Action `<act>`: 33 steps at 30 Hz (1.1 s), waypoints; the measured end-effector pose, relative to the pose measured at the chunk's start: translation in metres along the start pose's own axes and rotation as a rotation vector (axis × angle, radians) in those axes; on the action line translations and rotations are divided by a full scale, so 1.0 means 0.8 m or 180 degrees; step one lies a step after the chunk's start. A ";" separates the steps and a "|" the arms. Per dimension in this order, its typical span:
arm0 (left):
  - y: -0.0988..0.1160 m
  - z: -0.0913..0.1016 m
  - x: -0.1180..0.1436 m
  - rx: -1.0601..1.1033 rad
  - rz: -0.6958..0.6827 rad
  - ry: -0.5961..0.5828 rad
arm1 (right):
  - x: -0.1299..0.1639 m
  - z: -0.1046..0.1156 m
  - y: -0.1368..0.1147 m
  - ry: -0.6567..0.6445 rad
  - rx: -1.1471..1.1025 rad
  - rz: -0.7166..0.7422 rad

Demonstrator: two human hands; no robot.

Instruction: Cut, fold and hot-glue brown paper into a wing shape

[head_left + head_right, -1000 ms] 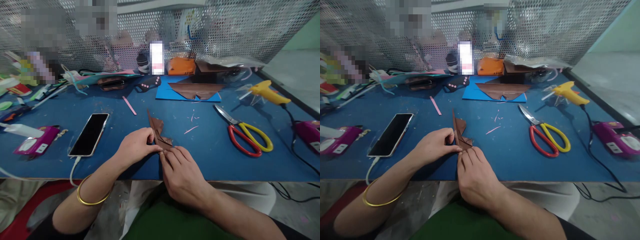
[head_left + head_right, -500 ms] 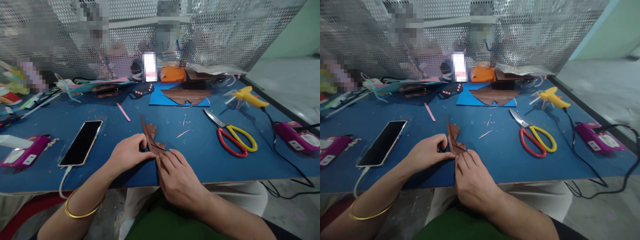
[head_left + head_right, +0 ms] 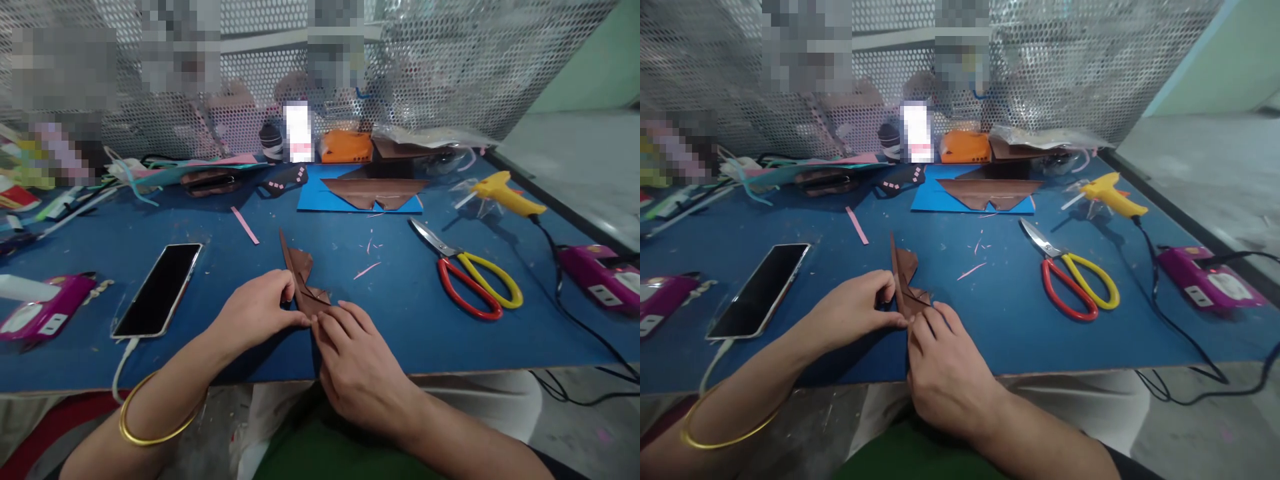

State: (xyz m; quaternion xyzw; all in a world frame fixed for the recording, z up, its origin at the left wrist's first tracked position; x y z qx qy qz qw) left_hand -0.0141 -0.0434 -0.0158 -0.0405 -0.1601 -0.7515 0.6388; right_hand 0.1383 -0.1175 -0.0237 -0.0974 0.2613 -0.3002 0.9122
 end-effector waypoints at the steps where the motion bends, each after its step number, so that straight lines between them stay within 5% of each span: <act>1: 0.000 0.000 -0.001 -0.0017 -0.0027 -0.0002 | 0.000 0.000 0.000 -0.0013 -0.0025 -0.0006; 24: -0.008 -0.002 0.010 0.0284 0.0157 0.0336 | 0.009 -0.006 0.001 -0.0010 -0.0003 -0.0059; 33: 0.005 -0.021 0.042 0.0615 0.0312 0.1004 | 0.024 0.013 0.005 0.0521 -0.0461 -0.0159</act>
Point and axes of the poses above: each hand's wrist, its own x-axis away from the middle knuckle, its own z-axis out of the back of the hand, y = z × x, the point moved 5 cm from there along -x, towards the middle knuckle, and after that the axes turned 13 degrees about -x, right-handed, at the moved point
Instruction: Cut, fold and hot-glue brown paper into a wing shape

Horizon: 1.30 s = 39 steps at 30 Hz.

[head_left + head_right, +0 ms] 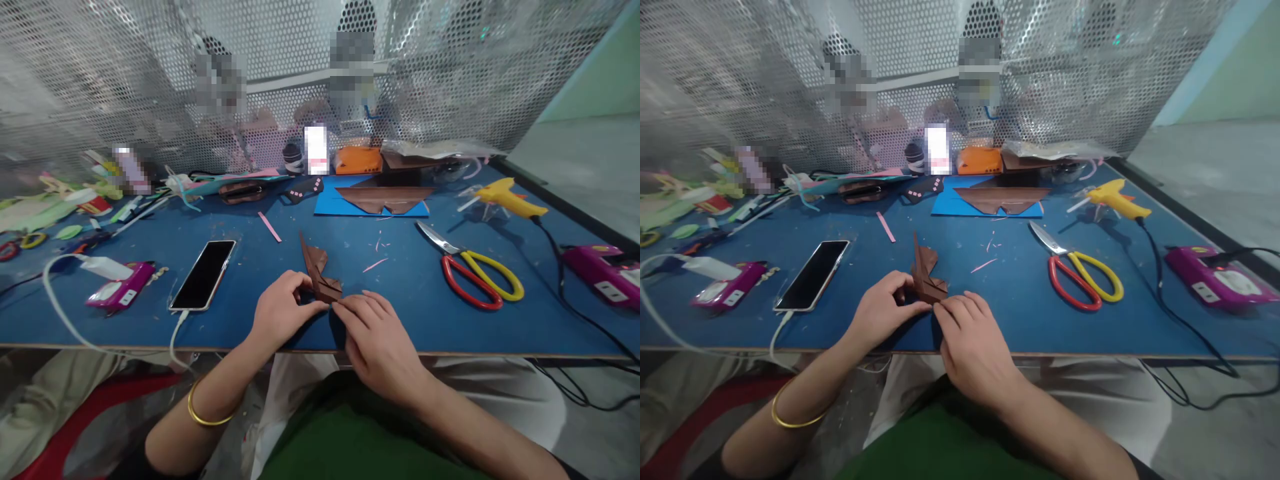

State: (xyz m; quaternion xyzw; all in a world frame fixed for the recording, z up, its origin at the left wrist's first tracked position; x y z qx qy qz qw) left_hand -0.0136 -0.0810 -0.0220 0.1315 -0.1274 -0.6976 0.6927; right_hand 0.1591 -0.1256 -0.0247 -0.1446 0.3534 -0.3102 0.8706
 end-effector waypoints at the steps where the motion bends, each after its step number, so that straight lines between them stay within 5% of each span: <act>1: 0.002 -0.001 0.003 0.0056 -0.0035 0.0035 | 0.002 0.005 0.002 0.0097 -0.0078 -0.0045; 10: 0.003 0.012 0.006 0.0718 -0.0146 0.0175 | 0.011 0.039 0.030 0.0692 -0.0346 -0.0447; 15: 0.006 0.026 0.008 0.1119 -0.0228 0.0060 | -0.011 0.055 0.024 0.0993 -0.0077 -0.0057; 21: 0.019 0.038 0.016 0.2001 -0.0427 -0.0111 | -0.050 0.056 0.012 0.0874 0.0021 0.0503; 25: 0.014 0.040 0.019 0.2335 -0.0204 -0.0023 | -0.076 0.056 0.010 0.0786 -0.0036 0.0651; 31: 0.000 0.035 0.015 0.4049 0.0434 0.0236 | -0.105 0.065 0.001 0.0737 0.0059 0.0723; 34: -0.005 0.038 0.014 0.4512 0.0643 0.0319 | -0.098 0.080 0.011 0.1263 -0.0173 0.0344; 39: -0.012 0.039 0.016 0.5261 0.1055 0.0206 | -0.050 0.075 0.060 0.2255 -0.1231 -0.1424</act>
Point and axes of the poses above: each hand's wrist, its own x-axis away from the middle knuckle, its own z-axis out of the back of the hand, y = z × x, the point moved 5 cm from there along -x, towards the middle knuckle, and after that the axes turned 13 degrees about -x, right-handed, at the moved point
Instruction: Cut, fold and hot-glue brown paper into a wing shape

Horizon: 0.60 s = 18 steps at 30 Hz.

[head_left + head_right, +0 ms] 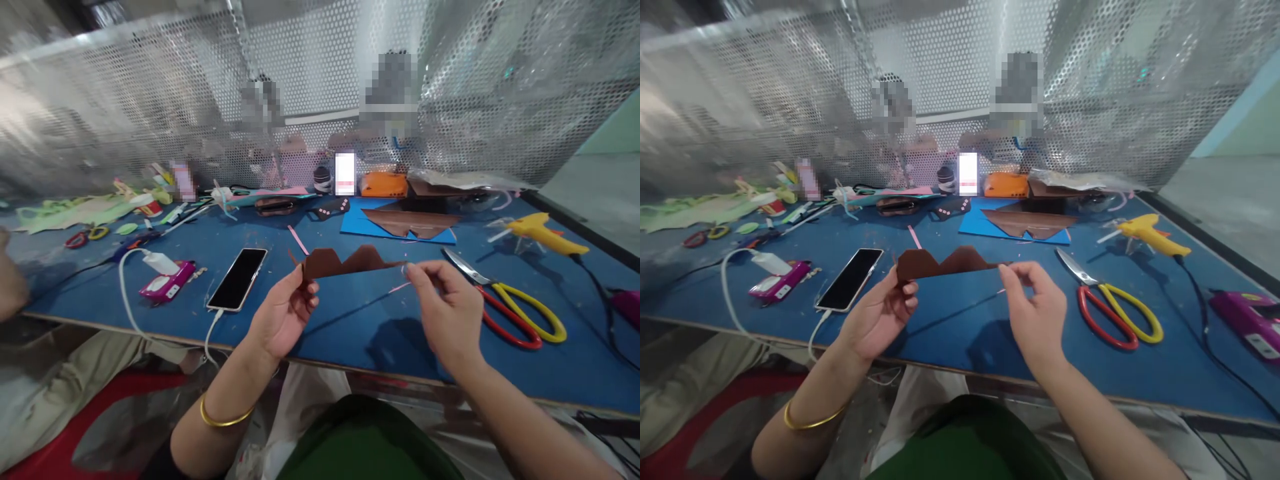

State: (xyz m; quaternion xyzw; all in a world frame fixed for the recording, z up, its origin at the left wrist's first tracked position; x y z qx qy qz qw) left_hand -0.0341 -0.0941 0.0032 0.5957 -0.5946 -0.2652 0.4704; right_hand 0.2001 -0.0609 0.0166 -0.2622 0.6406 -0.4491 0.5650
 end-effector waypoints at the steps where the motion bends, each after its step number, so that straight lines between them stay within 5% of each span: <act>1: -0.002 0.000 0.000 0.0117 0.0090 -0.0011 | 0.007 -0.001 0.013 -0.0056 -0.0250 -0.0454; 6: -0.017 -0.009 0.003 0.0497 0.0473 -0.0153 | 0.039 -0.028 0.041 -0.0445 -0.1837 -0.2291; 9: -0.026 -0.016 0.003 0.0514 0.0602 -0.0194 | 0.041 -0.033 0.042 -0.0103 -0.2496 -0.2674; 15: -0.047 -0.015 -0.005 -0.0040 0.0660 -0.0016 | 0.019 -0.018 0.037 0.0440 -0.2728 -0.2007; 18: -0.045 -0.006 -0.010 -0.0507 0.0346 0.0223 | 0.006 0.008 0.021 0.0644 -0.2268 -0.1068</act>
Point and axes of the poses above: each hand's wrist, its own x-axis away from the middle knuckle, its own z-axis out of the back of the hand, y = z × x, the point moved 5 cm from there along -x, towards the middle knuckle, and after that the axes turned 13 degrees about -x, right-handed, at the moved point
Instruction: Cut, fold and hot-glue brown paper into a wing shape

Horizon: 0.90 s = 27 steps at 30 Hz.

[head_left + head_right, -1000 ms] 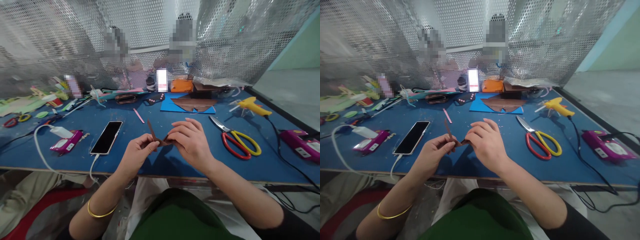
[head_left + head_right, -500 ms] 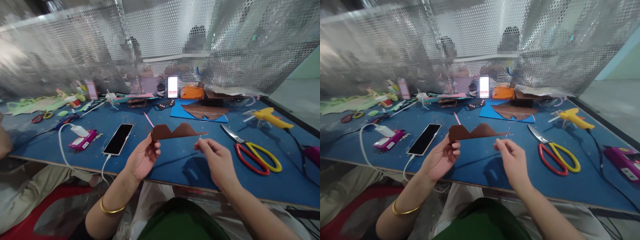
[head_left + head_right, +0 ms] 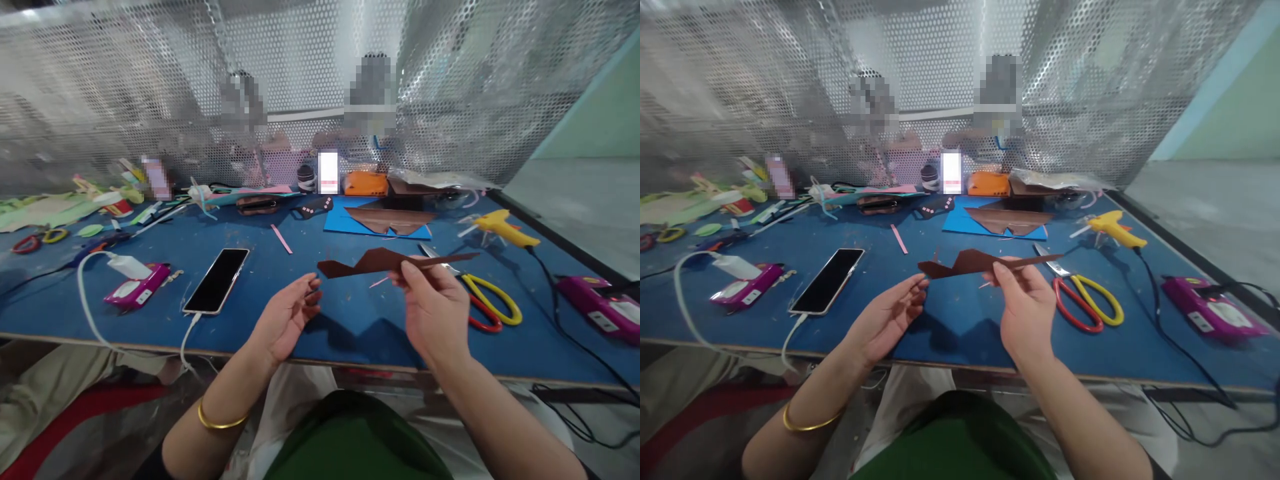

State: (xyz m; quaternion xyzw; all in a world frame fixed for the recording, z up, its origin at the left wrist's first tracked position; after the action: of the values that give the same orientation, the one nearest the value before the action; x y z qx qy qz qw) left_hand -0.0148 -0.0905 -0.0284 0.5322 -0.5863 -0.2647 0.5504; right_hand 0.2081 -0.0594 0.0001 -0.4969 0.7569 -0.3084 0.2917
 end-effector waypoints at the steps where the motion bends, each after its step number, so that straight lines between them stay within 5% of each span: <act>1: 0.003 0.004 0.000 -0.0133 -0.0181 0.0137 | 0.001 0.000 -0.016 -0.0145 0.0383 0.0532; 5: 0.026 0.010 0.020 -0.1032 -0.1297 0.0588 | 0.030 -0.018 -0.050 -0.1496 0.2194 0.2394; 9: 0.035 -0.018 0.062 -0.3113 -0.3289 0.0474 | 0.067 -0.020 -0.032 -0.2655 0.2727 0.2914; 12: 0.017 -0.030 0.079 -0.3862 -0.4050 0.0208 | 0.086 -0.014 -0.015 -0.3035 0.2885 0.2928; 19: -0.006 -0.028 0.081 -0.4613 -0.4588 0.0153 | 0.103 -0.004 0.000 -0.3412 0.3058 0.2683; 27: -0.013 -0.034 0.078 -0.4771 -0.4613 -0.0114 | 0.093 0.007 0.009 -0.3056 0.3476 0.2203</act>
State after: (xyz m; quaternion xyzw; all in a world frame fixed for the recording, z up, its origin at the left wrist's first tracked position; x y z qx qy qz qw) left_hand 0.0244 -0.1430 -0.0083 0.2746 0.1802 -0.8357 0.4402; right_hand 0.1831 -0.1276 -0.0190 -0.0998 0.4023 -0.2798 0.8660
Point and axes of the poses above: each hand's wrist, its own x-axis away from the middle knuckle, its own z-axis out of the back of the hand, y = z × x, the point moved 5 cm from there along -x, towards the middle knuckle, and after that the axes turned 13 degrees about -x, right-handed, at the moved point
